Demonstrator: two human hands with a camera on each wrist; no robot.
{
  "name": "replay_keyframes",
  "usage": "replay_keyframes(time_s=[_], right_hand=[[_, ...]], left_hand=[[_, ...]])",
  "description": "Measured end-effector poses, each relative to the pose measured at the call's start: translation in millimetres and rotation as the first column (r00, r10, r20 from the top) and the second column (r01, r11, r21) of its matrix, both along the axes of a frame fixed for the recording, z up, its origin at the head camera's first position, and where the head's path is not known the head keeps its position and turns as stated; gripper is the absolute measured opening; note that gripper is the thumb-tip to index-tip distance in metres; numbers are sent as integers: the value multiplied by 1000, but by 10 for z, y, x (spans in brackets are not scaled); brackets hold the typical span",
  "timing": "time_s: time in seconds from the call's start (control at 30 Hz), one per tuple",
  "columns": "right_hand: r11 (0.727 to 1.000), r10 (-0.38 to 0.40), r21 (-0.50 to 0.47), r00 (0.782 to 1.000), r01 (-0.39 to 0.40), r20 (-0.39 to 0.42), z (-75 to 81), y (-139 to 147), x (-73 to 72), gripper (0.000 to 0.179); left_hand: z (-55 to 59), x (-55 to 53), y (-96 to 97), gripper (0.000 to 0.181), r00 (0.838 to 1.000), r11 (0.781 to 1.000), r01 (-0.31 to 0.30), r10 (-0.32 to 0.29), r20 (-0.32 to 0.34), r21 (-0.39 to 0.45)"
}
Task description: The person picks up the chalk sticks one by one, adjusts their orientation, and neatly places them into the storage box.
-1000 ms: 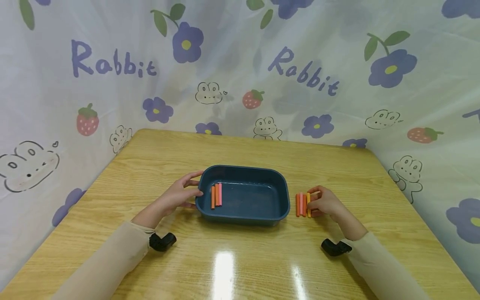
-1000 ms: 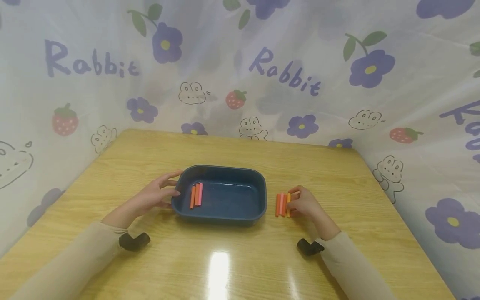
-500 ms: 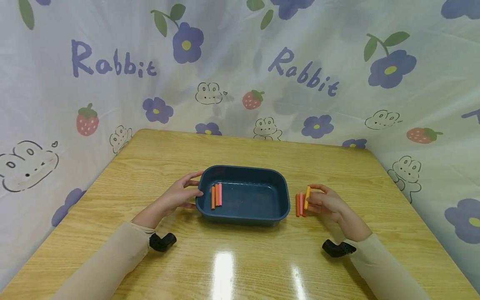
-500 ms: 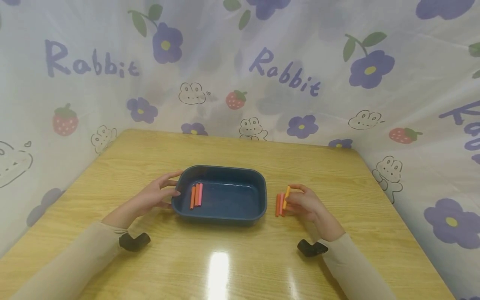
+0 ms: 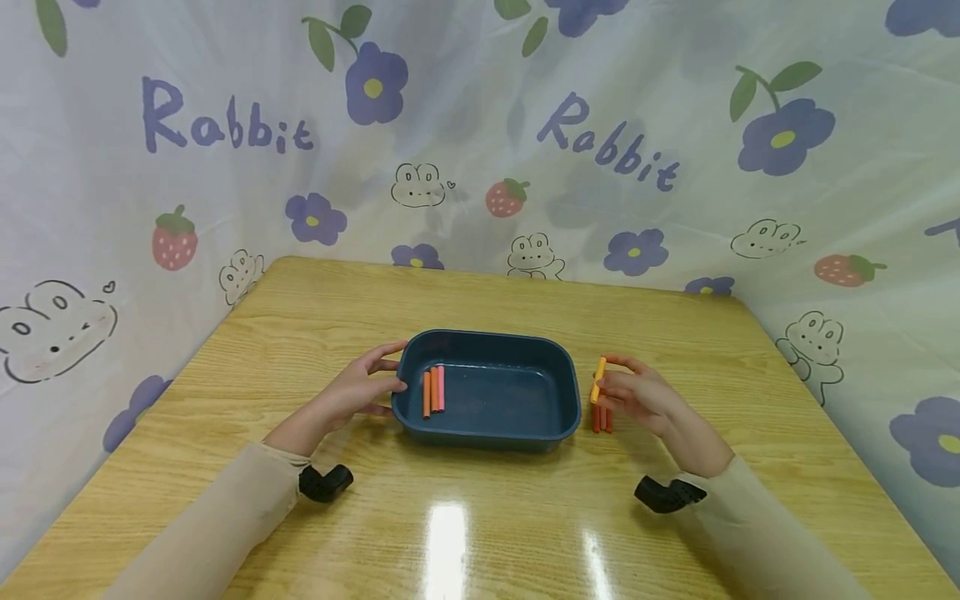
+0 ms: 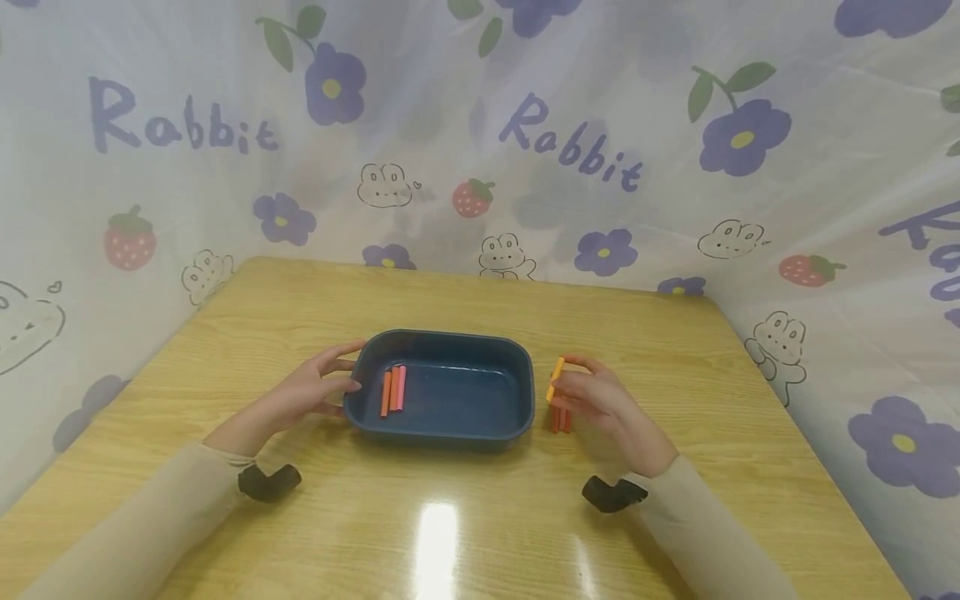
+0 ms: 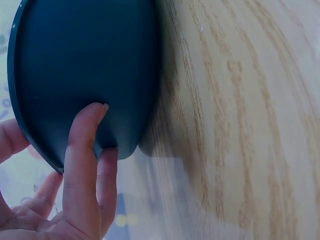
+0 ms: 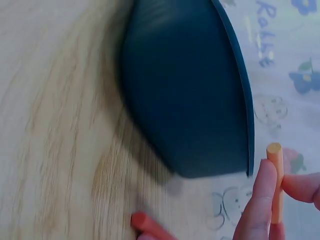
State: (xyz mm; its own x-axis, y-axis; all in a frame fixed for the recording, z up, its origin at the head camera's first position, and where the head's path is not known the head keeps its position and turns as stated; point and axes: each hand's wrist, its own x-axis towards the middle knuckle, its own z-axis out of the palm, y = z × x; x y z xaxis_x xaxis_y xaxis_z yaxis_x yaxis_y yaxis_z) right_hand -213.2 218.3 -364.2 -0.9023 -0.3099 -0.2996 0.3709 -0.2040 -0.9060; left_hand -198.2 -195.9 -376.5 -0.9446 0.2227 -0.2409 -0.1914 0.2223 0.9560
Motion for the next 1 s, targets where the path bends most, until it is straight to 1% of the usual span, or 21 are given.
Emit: replay_keyframes(time_s=[0.1,0.3,0.47,0.73,0.83,1.0], right_hand=[[1000,-1,-4,1000,1,6,63,-83,-3,51],[1000,1,-20,1000,-1,14,190,-227,-33,54],[1000,23,-9,1000,-23,17,272,-339,-68,58],[999,40,32,998,-41,49,354,-549,-161,65],[998,42,38,997,-44,61,378,-633,-199,64],[998,39,47,995,-43,87,396,-768,-243,61]], left_hand=[[10,4,1,66,1000,1000,-1,1,0,-6],[24,11,22,66,1000,1000,3,-3,1,0],[28,21,23,66,1000,1000,5,-5,-1,3],[21,22,11,66,1000,1000,2,-2,2,16],[32,27,20,66,1000,1000,-2,2,3,16],[38,38,23,66,1000,1000,9,-9,-5,24]])
